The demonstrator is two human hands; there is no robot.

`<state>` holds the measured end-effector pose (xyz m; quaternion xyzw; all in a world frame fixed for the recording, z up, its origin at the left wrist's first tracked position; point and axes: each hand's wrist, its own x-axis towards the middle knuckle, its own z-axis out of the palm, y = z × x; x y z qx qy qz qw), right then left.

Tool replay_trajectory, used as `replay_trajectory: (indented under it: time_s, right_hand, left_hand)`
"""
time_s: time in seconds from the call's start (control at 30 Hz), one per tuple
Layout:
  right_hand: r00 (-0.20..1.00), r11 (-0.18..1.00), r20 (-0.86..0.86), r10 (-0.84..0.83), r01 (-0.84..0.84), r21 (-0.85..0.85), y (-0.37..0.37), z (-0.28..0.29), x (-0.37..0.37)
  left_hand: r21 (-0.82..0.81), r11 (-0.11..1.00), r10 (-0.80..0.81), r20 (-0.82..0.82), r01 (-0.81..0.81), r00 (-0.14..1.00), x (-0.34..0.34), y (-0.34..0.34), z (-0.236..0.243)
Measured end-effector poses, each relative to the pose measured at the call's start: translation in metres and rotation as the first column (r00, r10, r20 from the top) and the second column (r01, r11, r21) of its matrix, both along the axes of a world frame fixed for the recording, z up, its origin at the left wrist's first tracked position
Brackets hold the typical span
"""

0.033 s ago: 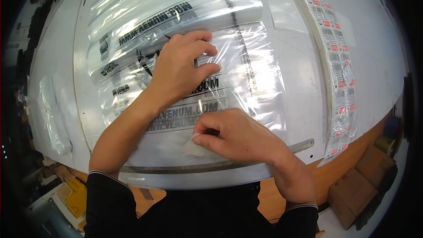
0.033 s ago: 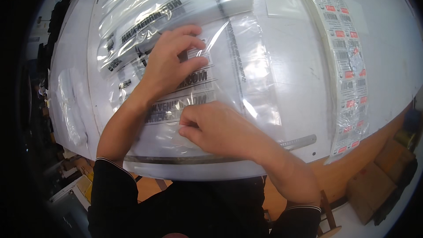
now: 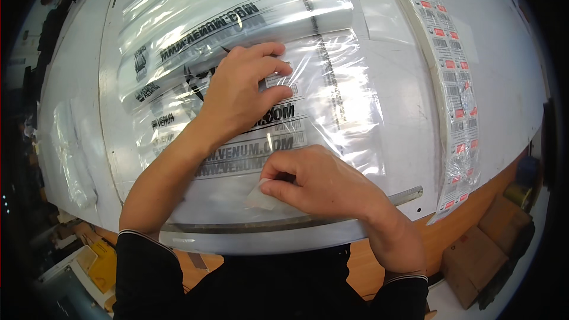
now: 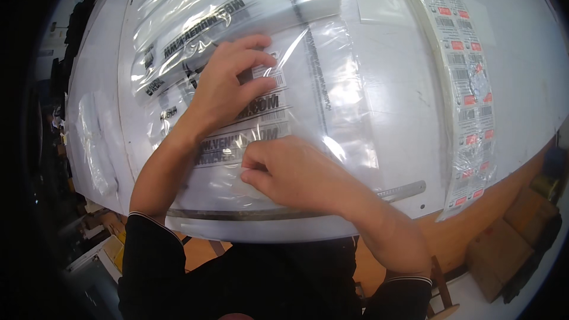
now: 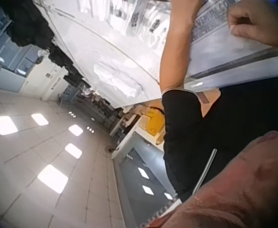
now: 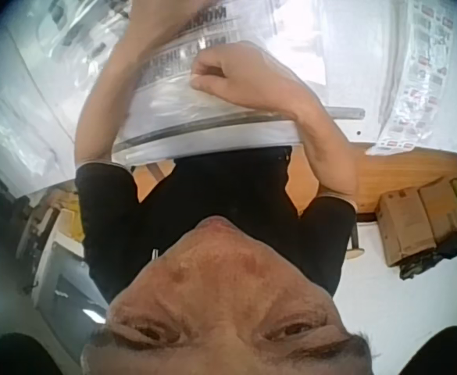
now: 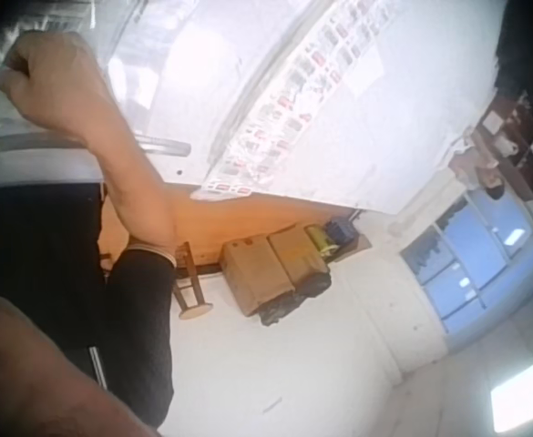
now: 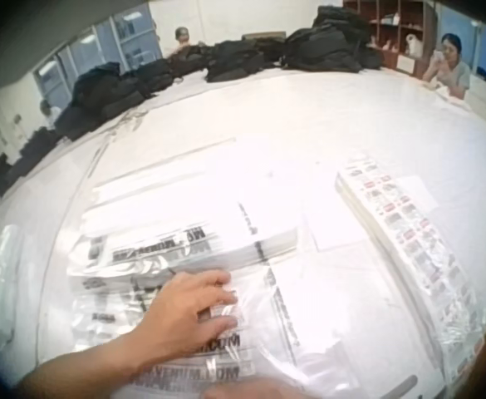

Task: The person applies adhesive labels to clear plastic packaging bags on a large white work surface. The person peels individual labels from a sheet and presses them onto the center of each bag in a stack, smoothing them down by hand.

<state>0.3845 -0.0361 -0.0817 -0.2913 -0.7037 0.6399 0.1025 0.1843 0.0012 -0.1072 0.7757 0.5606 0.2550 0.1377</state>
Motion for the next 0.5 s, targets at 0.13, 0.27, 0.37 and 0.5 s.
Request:
replay_trajectory:
  time_s: [0.13,0.27,0.37,0.5]
  right_hand:
    - [1.000,0.999,0.020,-0.019,0.020,-0.043,0.001,0.005,0.001]
    - [0.994,0.992,-0.028,-0.104,0.102,-0.068,0.004,0.006,0.007]
    - [0.967,0.933,0.047,-0.252,0.256,-0.252,0.011,0.014,0.007]
    - [0.803,0.786,-0.111,-0.586,0.530,-0.318,0.011,0.011,0.003]
  left_hand:
    - [-0.065,0.991,-0.115,0.073,0.119,0.991,-0.020,-0.006,0.002]
    - [0.051,0.972,-0.224,-0.068,0.228,0.972,-0.032,-0.014,0.002]
    - [0.146,0.960,-0.197,-0.247,0.237,0.949,-0.037,-0.026,0.012]
    - [-0.263,0.959,0.153,0.178,-0.103,0.972,-0.040,-0.053,0.037]
